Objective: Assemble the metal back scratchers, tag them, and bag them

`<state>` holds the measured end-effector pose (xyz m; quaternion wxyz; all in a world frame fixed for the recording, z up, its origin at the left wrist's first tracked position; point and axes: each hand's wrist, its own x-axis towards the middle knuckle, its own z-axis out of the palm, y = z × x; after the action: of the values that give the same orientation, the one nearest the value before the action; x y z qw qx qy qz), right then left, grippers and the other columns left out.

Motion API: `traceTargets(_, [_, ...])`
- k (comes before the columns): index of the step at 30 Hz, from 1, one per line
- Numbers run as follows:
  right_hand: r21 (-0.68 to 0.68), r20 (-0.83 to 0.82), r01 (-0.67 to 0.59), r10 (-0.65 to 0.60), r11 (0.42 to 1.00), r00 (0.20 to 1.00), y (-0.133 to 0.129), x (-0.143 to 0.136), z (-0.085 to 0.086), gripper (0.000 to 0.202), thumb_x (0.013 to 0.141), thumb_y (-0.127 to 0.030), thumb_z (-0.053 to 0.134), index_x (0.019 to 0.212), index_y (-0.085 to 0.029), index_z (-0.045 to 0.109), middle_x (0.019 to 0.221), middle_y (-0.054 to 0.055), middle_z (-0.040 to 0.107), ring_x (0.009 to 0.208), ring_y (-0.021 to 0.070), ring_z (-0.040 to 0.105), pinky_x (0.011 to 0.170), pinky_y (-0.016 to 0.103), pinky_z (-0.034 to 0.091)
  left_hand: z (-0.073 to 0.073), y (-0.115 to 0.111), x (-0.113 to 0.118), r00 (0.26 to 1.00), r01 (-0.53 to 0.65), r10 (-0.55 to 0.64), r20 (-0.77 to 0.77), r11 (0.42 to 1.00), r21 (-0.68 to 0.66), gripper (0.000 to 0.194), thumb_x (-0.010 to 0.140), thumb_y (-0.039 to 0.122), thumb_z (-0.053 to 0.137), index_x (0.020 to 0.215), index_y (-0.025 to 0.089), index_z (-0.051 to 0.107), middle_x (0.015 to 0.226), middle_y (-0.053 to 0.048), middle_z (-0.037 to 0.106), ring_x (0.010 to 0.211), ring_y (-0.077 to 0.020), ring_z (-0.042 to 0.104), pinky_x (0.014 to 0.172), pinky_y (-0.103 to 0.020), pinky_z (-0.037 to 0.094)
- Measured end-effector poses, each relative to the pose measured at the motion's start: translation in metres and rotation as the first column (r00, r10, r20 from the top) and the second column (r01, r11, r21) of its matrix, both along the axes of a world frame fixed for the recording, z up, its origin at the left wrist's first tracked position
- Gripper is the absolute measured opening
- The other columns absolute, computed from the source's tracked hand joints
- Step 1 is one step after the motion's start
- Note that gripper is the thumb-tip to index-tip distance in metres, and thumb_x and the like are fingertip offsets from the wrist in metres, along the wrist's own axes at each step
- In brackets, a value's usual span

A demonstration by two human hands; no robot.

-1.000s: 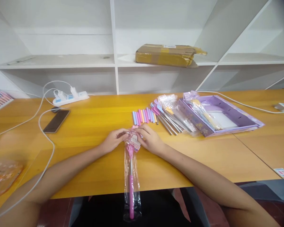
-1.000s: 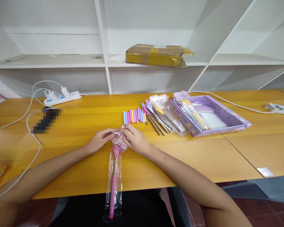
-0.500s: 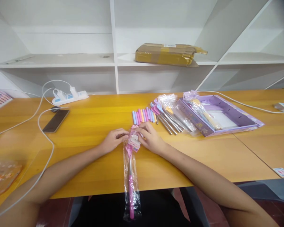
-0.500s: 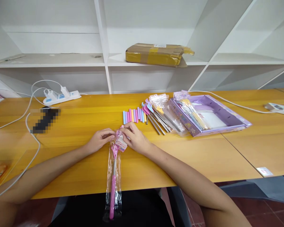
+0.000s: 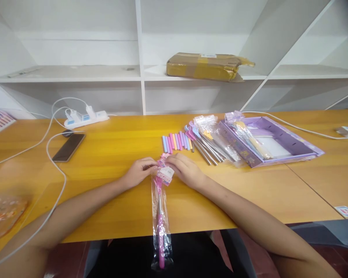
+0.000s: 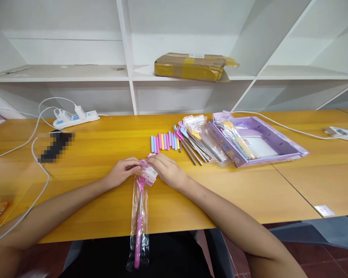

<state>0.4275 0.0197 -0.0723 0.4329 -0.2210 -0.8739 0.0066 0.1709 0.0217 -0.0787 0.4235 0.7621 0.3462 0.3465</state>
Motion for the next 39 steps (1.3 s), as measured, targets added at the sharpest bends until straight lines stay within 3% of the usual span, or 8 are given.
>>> traceTargets(5, [-0.032, 0.042, -0.076, 0.077, 0.997, 0.996, 0.0019, 0.0034, 0.0033, 0.044, 0.102, -0.010, 0.056, 0.144, -0.025, 0.061, 0.120, 0.011, 0.073, 0.117, 0.0248, 0.068, 0.099, 0.046, 0.061, 0.0022, -0.0013, 0.0016, 1.000, -0.016, 0.016, -0.006, 1.000, -0.016, 0.023, 0.100, 0.037, 0.065, 0.108, 0.019, 0.078, 0.107, -0.008, 0.074, 0.100, -0.0209, 0.068, 0.092, -0.037, 0.051])
traceTargets(10, [-0.098, -0.013, -0.005, 0.004, 0.995, 1.000, 0.0014, -0.0025, 0.0014, 0.043, 0.103, -0.020, 0.060, 0.145, -0.025, 0.058, 0.121, 0.011, 0.072, 0.112, 0.0236, 0.070, 0.097, 0.042, 0.062, 0.0002, -0.0010, 0.0013, 1.000, 0.012, -0.011, 0.025, 0.999, -0.045, 0.024, 0.100, 0.038, 0.065, 0.110, 0.019, 0.077, 0.107, -0.008, 0.074, 0.101, -0.0210, 0.068, 0.094, -0.036, 0.051])
traceTargets(14, [-0.152, -0.050, 0.033, -0.041, 0.988, 0.998, 0.0002, -0.0043, 0.0031, 0.031, 0.101, -0.024, 0.065, 0.132, -0.024, 0.065, 0.112, 0.011, 0.070, 0.104, 0.0236, 0.070, 0.090, 0.040, 0.062, -0.0020, -0.0011, 0.0009, 0.999, 0.012, -0.009, 0.045, 0.998, -0.065, 0.026, 0.100, 0.040, 0.065, 0.111, 0.019, 0.077, 0.109, -0.008, 0.074, 0.103, -0.0217, 0.068, 0.095, -0.037, 0.052])
traceTargets(22, [-0.170, 0.080, -0.012, 0.026, 0.985, 0.996, 0.0011, -0.0022, 0.0014, 0.036, 0.105, -0.023, 0.055, 0.141, -0.026, 0.062, 0.117, 0.011, 0.069, 0.112, 0.0245, 0.067, 0.095, 0.045, 0.060, -0.0029, -0.0012, 0.0018, 0.996, 0.008, 0.000, 0.087, 0.996, -0.091, 0.028, 0.100, 0.042, 0.066, 0.110, 0.019, 0.076, 0.111, -0.009, 0.074, 0.105, -0.0222, 0.068, 0.097, -0.038, 0.052])
traceTargets(30, [-0.110, 0.113, -0.002, 0.014, 0.994, 0.993, 0.0002, 0.0003, 0.0044, 0.041, 0.104, -0.018, 0.054, 0.143, -0.029, 0.063, 0.104, 0.008, 0.064, 0.100, 0.0226, 0.064, 0.085, 0.041, 0.059, -0.0005, -0.0028, 0.0023, 0.996, -0.007, 0.016, 0.089, 0.995, -0.101, 0.026, 0.099, 0.040, 0.066, 0.110, 0.018, 0.076, 0.110, -0.009, 0.074, 0.105, -0.0220, 0.069, 0.096, -0.037, 0.052])
traceTargets(33, [-0.181, 0.102, -0.009, 0.028, 0.983, 0.994, -0.0026, -0.0008, 0.0064, 0.046, 0.102, -0.019, 0.057, 0.147, -0.030, 0.060, 0.119, 0.011, 0.059, 0.110, 0.0247, 0.062, 0.090, 0.044, 0.059, 0.0004, -0.0035, 0.0023, 0.996, -0.025, 0.034, 0.087, 0.995, -0.100, 0.026, 0.099, 0.040, 0.066, 0.109, 0.018, 0.076, 0.109, -0.008, 0.075, 0.103, -0.0218, 0.069, 0.096, -0.037, 0.053])
traceTargets(36, [-0.299, 0.024, -0.027, 0.036, 0.954, 0.999, -0.0053, -0.0019, 0.0087, 0.048, 0.103, -0.021, 0.057, 0.149, -0.031, 0.058, 0.136, 0.014, 0.054, 0.129, 0.0274, 0.056, 0.104, 0.050, 0.055, 0.0015, -0.0041, 0.0034, 0.989, -0.065, 0.080, 0.124, 0.991, -0.119, 0.026, 0.099, 0.041, 0.066, 0.108, 0.017, 0.075, 0.108, -0.008, 0.076, 0.104, -0.0222, 0.070, 0.097, -0.038, 0.054])
traceTargets(39, [-0.411, -0.065, -0.077, 0.055, 0.908, 0.996, -0.0055, -0.0015, 0.0104, 0.039, 0.105, -0.023, 0.053, 0.143, -0.030, 0.062, 0.135, 0.012, 0.059, 0.130, 0.0262, 0.058, 0.110, 0.051, 0.052, 0.0014, -0.0044, 0.0045, 0.974, -0.057, 0.089, 0.210, 0.986, -0.154, 0.028, 0.099, 0.038, 0.067, 0.119, 0.019, 0.070, 0.123, -0.010, 0.074, 0.115, -0.0235, 0.069, 0.104, -0.041, 0.053])
